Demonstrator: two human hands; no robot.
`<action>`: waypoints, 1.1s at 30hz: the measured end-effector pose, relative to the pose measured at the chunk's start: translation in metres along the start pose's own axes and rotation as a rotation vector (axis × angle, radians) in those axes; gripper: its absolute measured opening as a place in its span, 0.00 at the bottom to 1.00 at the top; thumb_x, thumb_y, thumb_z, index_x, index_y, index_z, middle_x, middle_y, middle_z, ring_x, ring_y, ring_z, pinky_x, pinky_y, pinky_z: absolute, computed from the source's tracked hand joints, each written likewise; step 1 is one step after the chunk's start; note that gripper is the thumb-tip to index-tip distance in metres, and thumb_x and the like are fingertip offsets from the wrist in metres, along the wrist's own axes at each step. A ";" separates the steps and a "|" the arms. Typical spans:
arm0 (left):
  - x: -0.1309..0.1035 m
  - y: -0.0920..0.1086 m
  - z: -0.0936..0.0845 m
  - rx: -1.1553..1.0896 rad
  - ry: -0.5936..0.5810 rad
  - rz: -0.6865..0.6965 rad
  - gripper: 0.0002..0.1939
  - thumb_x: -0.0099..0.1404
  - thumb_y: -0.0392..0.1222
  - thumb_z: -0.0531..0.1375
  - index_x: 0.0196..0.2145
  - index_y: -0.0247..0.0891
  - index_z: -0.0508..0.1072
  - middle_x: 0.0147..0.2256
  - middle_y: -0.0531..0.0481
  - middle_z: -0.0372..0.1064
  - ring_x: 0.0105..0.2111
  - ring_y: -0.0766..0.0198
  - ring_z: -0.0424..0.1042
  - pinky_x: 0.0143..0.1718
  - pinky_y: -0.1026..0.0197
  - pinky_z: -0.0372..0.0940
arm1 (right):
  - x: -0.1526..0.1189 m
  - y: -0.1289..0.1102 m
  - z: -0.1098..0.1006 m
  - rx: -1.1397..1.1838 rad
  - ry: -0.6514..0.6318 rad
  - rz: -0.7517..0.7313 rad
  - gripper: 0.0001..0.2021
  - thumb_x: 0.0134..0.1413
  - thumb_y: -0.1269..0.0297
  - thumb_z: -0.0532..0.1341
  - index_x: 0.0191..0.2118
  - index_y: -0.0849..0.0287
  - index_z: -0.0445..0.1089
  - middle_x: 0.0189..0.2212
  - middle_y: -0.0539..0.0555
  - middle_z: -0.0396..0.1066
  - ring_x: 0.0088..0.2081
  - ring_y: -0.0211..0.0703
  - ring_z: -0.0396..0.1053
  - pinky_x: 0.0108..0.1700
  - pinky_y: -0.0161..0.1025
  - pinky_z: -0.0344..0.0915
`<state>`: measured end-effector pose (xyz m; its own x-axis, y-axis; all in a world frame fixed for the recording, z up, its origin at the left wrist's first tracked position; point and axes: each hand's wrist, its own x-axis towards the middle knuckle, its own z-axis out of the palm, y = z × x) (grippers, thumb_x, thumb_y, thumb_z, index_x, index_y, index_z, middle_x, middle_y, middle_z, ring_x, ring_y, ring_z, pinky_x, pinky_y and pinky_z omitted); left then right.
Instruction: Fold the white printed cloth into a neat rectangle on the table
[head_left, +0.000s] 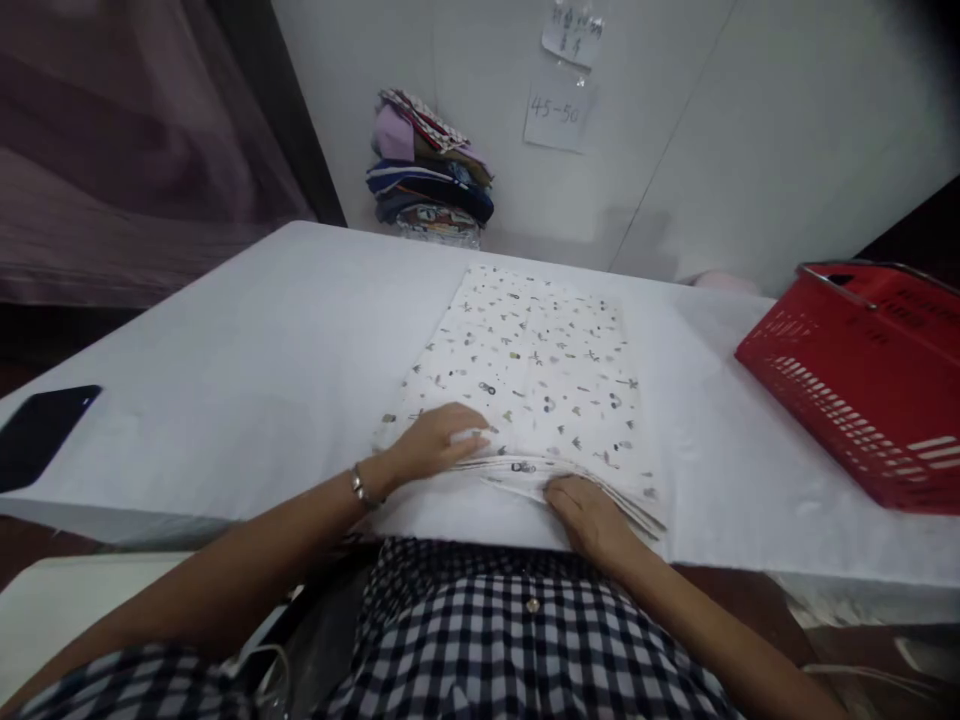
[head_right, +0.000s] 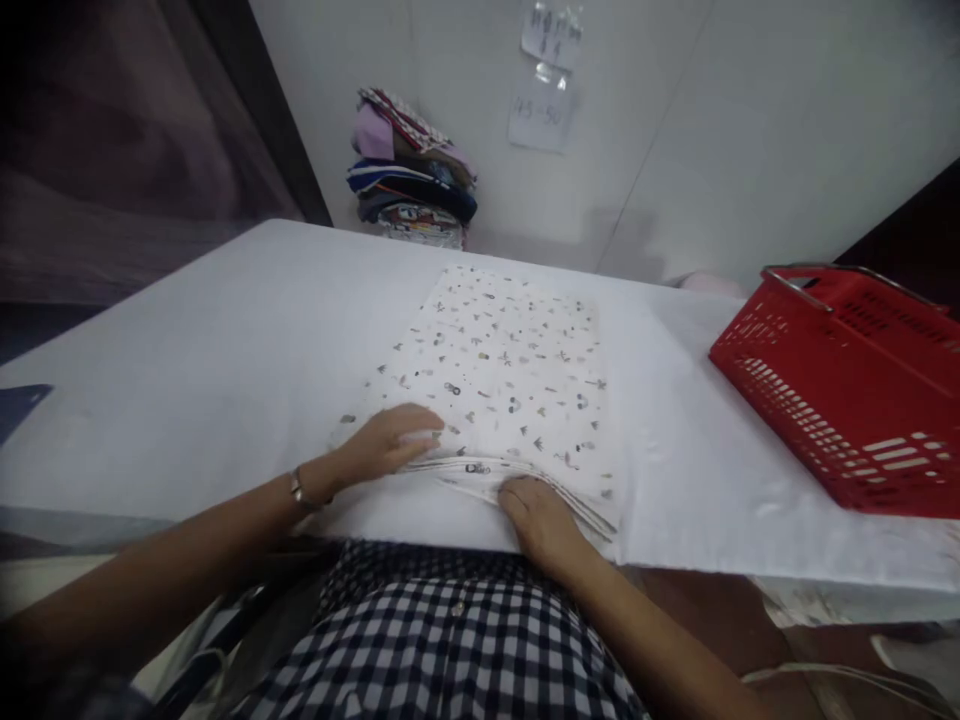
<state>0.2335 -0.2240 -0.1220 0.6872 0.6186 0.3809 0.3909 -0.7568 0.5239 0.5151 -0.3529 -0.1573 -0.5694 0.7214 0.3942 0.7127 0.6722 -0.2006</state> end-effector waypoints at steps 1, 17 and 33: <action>-0.010 0.011 0.002 -0.004 -0.006 0.074 0.13 0.67 0.46 0.56 0.46 0.38 0.71 0.43 0.46 0.73 0.44 0.60 0.70 0.46 0.56 0.67 | 0.001 0.000 0.000 0.002 0.002 -0.005 0.14 0.59 0.79 0.50 0.47 0.63 0.66 0.42 0.61 0.72 0.42 0.45 0.68 0.43 0.44 0.69; -0.035 0.043 0.054 0.384 0.064 -0.052 0.05 0.64 0.38 0.58 0.38 0.38 0.71 0.55 0.42 0.63 0.57 0.51 0.59 0.56 0.44 0.57 | 0.008 0.006 -0.007 -0.071 -0.015 0.001 0.15 0.60 0.76 0.50 0.47 0.59 0.69 0.41 0.58 0.72 0.43 0.45 0.68 0.45 0.45 0.68; -0.048 0.035 0.052 0.404 0.025 0.073 0.11 0.67 0.33 0.51 0.33 0.36 0.72 0.53 0.43 0.67 0.50 0.58 0.66 0.48 0.53 0.62 | -0.008 -0.014 -0.007 -0.218 0.033 0.128 0.21 0.60 0.73 0.53 0.59 0.57 0.62 0.57 0.62 0.63 0.57 0.55 0.58 0.51 0.52 0.61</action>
<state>0.2463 -0.2916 -0.1614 0.7088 0.5617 0.4268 0.5542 -0.8177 0.1557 0.5126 -0.3696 -0.1513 -0.4581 0.7901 0.4074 0.8515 0.5215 -0.0539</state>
